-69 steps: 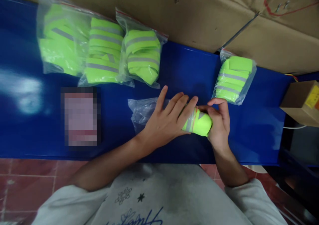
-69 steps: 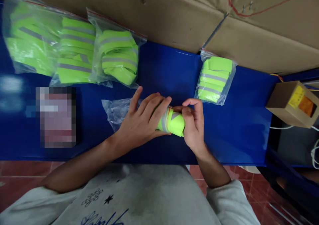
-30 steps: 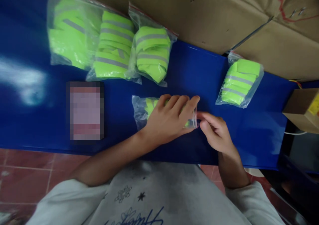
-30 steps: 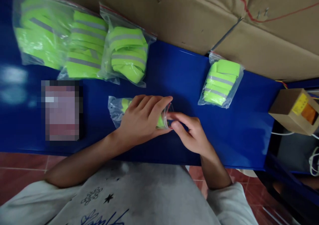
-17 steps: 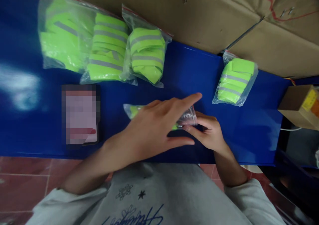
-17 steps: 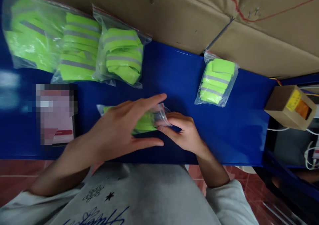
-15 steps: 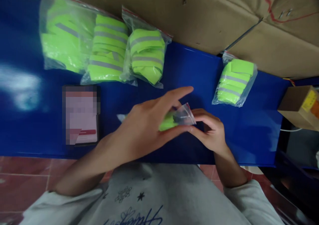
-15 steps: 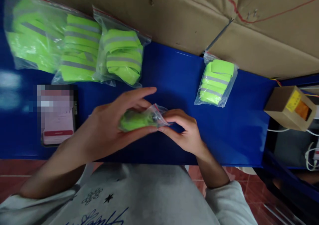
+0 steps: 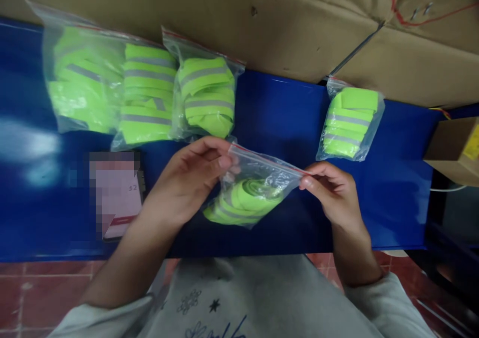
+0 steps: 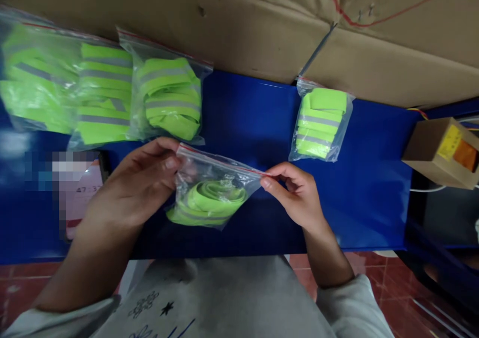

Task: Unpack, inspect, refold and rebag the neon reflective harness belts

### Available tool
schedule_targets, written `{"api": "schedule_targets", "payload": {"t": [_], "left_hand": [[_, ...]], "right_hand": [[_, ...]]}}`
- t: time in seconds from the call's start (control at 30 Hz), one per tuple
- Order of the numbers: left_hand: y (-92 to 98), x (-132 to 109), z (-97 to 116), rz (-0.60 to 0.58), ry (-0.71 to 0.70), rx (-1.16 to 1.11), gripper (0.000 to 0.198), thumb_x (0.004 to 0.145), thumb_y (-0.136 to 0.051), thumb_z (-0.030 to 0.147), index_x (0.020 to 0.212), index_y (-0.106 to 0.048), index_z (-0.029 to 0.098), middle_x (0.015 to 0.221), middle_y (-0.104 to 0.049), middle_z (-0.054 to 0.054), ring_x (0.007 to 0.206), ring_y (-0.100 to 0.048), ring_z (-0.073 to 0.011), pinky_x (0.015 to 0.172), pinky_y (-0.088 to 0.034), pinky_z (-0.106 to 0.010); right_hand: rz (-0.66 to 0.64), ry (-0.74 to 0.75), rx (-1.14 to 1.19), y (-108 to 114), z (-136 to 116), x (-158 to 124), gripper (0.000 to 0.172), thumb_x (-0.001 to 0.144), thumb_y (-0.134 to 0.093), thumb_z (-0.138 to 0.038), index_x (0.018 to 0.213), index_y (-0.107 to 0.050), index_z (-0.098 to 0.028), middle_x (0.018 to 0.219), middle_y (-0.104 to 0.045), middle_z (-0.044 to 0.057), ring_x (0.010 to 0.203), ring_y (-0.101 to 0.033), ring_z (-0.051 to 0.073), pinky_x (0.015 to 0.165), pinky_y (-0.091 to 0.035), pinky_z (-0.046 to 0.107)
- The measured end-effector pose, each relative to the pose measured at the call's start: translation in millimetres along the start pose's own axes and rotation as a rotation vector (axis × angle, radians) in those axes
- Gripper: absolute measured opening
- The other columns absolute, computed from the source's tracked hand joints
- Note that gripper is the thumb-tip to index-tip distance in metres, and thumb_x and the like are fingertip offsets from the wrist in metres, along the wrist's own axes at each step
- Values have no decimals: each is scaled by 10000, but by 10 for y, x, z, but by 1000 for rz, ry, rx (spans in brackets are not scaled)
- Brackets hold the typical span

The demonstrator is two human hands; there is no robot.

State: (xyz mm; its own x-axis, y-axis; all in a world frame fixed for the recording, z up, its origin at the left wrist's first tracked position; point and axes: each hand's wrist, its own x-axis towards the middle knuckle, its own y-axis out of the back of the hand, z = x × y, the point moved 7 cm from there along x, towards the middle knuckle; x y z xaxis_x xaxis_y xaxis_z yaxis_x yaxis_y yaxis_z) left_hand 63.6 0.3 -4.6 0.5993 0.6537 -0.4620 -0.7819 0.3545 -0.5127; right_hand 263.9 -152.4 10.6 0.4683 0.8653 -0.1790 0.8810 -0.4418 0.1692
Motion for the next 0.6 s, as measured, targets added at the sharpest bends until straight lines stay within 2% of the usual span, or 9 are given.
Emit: {"api": "schedule_targets", "payload": {"t": [0.17,0.23,0.4,0.5,0.6], "left_hand": [[78,-43,68,81,-210,218,139,792,-885,197,885,-785,219,837,-748,13,741,-662,-92,721,-548,-187],[81,-59,72,91,-236,249,128,827,-861,202,917,-776,239,864,-741,20,765,-658,-103,744,-547,-212],[87,-7,-61,57,-108,252,248,813,-881,336,1026,-787,248,907,-738,-4,751,-642,-125,673,-539,-230],[115,26,-154,50,-40,323,196,802,-887,334,927,-792,217,859,-743,-13,740,-646,-124,649,-522,-214],[115,28,-164,61,-77,347,145,814,-877,298,871,-778,208,825,-742,5,729,-652,-104,648,-506,-189]], "right_hand": [[25,-26,16,19,48,9,64,876,-811,-259,916,-762,-267,802,-743,-33,714,-675,91,691,-541,185],[26,-24,5,13,56,4,57,882,-801,-247,916,-758,-267,809,-744,-32,715,-674,90,687,-538,184],[26,0,-60,3,53,-16,52,889,-786,-245,883,-734,-240,762,-712,-25,680,-643,96,644,-514,193],[30,9,-100,5,60,-24,64,892,-777,-251,869,-721,-230,737,-688,-28,658,-618,94,617,-490,194],[33,13,-137,6,68,-19,74,893,-765,-239,851,-705,-226,717,-667,-36,631,-585,85,580,-454,188]]}}
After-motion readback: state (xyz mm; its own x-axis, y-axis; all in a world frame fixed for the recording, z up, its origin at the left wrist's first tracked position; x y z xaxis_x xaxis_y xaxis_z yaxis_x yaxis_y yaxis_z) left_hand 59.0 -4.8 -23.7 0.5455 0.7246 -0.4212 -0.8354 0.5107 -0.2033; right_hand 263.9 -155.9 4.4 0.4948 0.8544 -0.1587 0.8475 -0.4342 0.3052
